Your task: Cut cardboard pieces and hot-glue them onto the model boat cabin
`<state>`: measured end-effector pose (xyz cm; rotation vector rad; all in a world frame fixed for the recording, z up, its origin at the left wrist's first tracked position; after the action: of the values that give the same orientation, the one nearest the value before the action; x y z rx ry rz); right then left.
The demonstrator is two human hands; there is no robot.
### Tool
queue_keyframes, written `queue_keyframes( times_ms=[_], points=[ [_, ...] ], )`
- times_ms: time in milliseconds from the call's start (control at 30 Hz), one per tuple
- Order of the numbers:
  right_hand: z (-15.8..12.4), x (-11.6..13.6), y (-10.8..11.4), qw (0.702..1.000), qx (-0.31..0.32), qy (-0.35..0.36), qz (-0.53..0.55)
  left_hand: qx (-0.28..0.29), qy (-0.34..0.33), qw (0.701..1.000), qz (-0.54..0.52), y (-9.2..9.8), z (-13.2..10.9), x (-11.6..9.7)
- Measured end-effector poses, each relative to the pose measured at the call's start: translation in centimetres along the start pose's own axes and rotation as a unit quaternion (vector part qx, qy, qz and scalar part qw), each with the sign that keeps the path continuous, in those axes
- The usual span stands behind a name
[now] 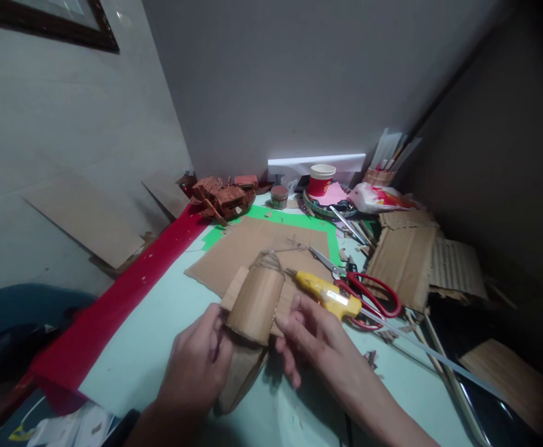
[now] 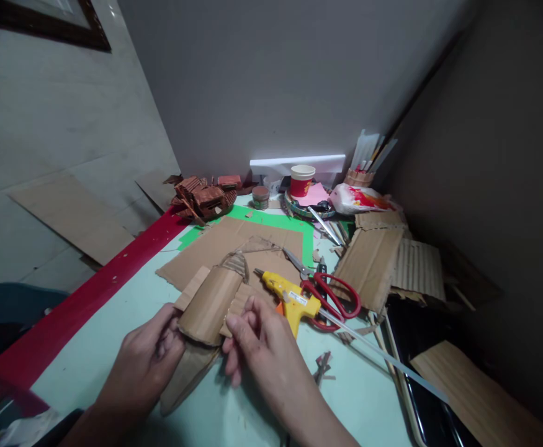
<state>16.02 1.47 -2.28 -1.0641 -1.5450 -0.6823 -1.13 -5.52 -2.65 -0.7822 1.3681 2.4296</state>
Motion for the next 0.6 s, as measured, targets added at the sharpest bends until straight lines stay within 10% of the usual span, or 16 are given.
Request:
queue_keyframes(
  times_ms=[600],
  points=[
    [-0.40,0.12,-0.51,1.000,0.002,-0.004,0.011,0.052,0.131,0.988,-0.060,0.22,0.77,0.14]
  ],
)
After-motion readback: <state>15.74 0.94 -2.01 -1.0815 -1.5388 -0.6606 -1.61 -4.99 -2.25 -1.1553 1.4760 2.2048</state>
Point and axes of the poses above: each hand's wrist, its own z-axis towards the middle knuckle, its own y-axis out of the back of the hand, x = y × z, the point moved 3 cm from there along z, towards the middle knuckle, and after that the axes turned 10 degrees about -x, right-handed, at the moved point
